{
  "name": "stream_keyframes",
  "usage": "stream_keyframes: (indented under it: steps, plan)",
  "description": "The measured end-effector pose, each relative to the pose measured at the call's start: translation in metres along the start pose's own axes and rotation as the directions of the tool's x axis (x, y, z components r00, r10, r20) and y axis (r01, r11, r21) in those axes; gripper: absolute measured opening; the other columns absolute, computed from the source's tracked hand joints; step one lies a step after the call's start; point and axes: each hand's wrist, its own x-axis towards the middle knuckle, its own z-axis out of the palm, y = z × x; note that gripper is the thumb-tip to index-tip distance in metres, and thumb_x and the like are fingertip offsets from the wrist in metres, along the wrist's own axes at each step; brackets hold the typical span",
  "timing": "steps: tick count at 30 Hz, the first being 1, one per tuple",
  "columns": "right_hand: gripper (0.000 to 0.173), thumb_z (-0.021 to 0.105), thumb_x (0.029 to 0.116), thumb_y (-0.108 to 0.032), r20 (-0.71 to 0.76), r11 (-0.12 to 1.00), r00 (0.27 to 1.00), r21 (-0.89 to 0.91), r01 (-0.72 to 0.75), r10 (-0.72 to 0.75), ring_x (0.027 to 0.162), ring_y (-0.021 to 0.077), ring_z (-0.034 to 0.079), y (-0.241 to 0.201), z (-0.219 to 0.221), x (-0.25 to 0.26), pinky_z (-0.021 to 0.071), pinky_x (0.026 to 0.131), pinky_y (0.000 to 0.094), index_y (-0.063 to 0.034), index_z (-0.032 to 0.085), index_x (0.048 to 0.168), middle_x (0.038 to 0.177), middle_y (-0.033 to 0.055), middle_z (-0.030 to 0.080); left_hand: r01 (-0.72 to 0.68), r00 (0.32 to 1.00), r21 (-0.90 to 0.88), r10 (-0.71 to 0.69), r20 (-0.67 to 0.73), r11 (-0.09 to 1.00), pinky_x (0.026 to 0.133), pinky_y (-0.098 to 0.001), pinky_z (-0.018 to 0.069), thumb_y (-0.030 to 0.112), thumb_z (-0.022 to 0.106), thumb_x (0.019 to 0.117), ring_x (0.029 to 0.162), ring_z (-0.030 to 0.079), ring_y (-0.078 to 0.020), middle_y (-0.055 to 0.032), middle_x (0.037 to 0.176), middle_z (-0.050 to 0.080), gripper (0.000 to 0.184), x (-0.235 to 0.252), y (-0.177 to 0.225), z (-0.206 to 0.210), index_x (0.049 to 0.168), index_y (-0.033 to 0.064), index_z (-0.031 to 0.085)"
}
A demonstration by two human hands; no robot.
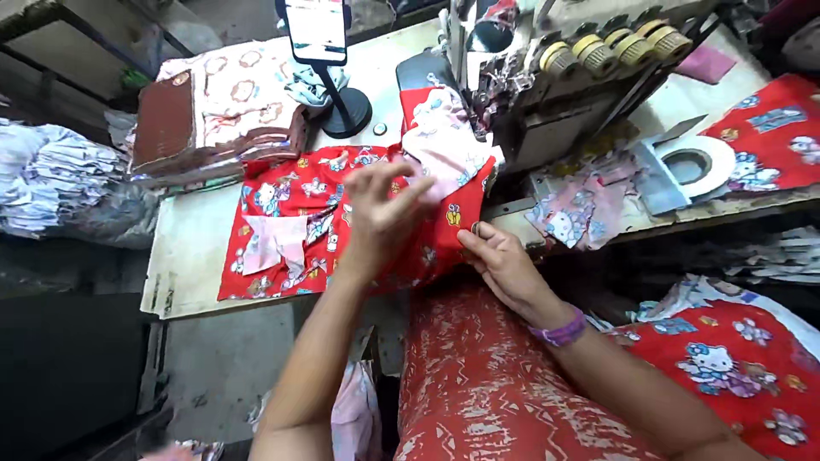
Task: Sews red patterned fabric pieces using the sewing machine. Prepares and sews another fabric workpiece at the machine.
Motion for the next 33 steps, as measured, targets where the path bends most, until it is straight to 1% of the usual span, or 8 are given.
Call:
stream_keyframes:
  steps: [3,10,17,23,26,28,30,33]
  plan:
    - [0.013,0.054,0.1021,-0.003,0.050,0.998,0.999,-0.062,0.016,-0.013,0.080,0.0023,0.068,-0.001,-0.010,-0.002,0.0572,0.081,0.0222,-0.0032,0.065,0.095,0.085,-0.0027,0.070,-0.071,0.997,0.039,0.070,0.019,0.997,0.097,-0.0472,0.0383,0.010,0.069,0.0949,0.109,0.059,-0.0306,-0.0145,0.106,0.068,0.013,0.001,0.004,0.032,0.104,0.0119,0.078]
    - [0.014,0.056,0.1014,-0.003,0.138,0.995,0.990,-0.080,0.053,-0.042,0.090,0.0019,0.068,-0.015,-0.047,-0.001,0.0568,0.087,0.0233,-0.0020,0.070,0.101,0.093,-0.0027,0.073,-0.021,0.951,-0.066,0.040,0.307,0.998,0.086,-0.0456,0.0374,0.014,0.059,0.0989,0.075,0.059,-0.0192,-0.0029,0.075,0.063,0.017,0.026,0.071,0.016,0.091,0.0095,0.073]
    - [0.021,0.050,0.1037,-0.004,0.185,0.980,0.983,-0.198,0.027,0.011,0.081,0.0019,0.065,-0.034,-0.058,0.032,0.0560,0.077,0.0234,-0.0019,0.071,0.107,0.088,-0.0012,0.071,0.072,0.884,0.130,-0.123,0.451,0.989,0.070,-0.0488,0.0447,0.007,0.062,0.0962,0.069,0.065,-0.0277,-0.0112,0.073,0.066,0.015,0.049,0.079,0.043,0.086,0.0025,0.071]
    - [0.018,0.051,0.1032,-0.004,0.214,0.984,0.977,-0.173,0.034,0.004,0.074,0.0010,0.064,-0.027,-0.064,0.044,0.0547,0.069,0.0200,-0.0027,0.069,0.106,0.084,-0.0014,0.070,0.225,0.866,0.001,-0.201,0.459,0.974,0.061,-0.0427,0.0502,0.033,0.043,0.1082,0.062,0.066,-0.0245,-0.0100,0.073,0.071,0.049,0.015,0.074,0.041,0.129,-0.0027,0.067]
    - [0.014,0.059,0.1018,-0.007,0.198,0.982,0.980,-0.185,0.040,-0.002,0.074,0.0022,0.066,-0.021,-0.066,0.039,0.0562,0.069,0.0209,-0.0036,0.073,0.101,0.083,-0.0009,0.072,0.219,0.946,-0.095,-0.188,0.264,0.971,0.072,-0.0342,0.0529,0.025,0.056,0.1047,0.073,0.065,-0.0176,-0.0078,0.081,0.071,0.033,-0.007,0.062,0.034,0.124,0.0022,0.072]
    - [0.012,0.062,0.0998,-0.007,0.179,0.983,0.984,-0.177,0.051,-0.019,0.075,0.0026,0.067,-0.020,-0.066,0.035,0.0575,0.072,0.0218,-0.0042,0.074,0.100,0.083,-0.0013,0.072,0.140,0.989,0.012,-0.141,0.055,0.990,0.087,-0.0355,0.0428,0.018,0.071,0.0956,0.090,0.058,-0.0217,-0.0089,0.091,0.065,0.023,-0.016,0.056,0.036,0.115,0.0076,0.074]
    - [0.012,0.062,0.0994,-0.006,0.163,0.987,0.987,-0.156,0.044,-0.018,0.075,0.0030,0.068,-0.021,-0.065,0.032,0.0581,0.073,0.0224,-0.0044,0.074,0.100,0.084,-0.0014,0.073,0.085,0.996,0.159,-0.088,0.011,0.984,0.097,-0.0405,0.0330,0.021,0.073,0.0934,0.108,0.053,-0.0250,-0.0090,0.107,0.063,0.022,-0.016,0.055,0.044,0.114,0.0139,0.072]
    - [0.011,0.062,0.0998,-0.006,0.167,0.986,0.986,-0.161,0.048,-0.021,0.073,0.0026,0.067,-0.025,-0.063,0.029,0.0576,0.071,0.0212,-0.0051,0.073,0.098,0.081,-0.0018,0.072,-0.001,1.000,0.217,-0.001,0.009,0.976,0.096,-0.0419,0.0329,0.018,0.072,0.0947,0.109,0.056,-0.0244,-0.0083,0.108,0.066,0.011,-0.006,0.050,0.055,0.105,0.0163,0.076]
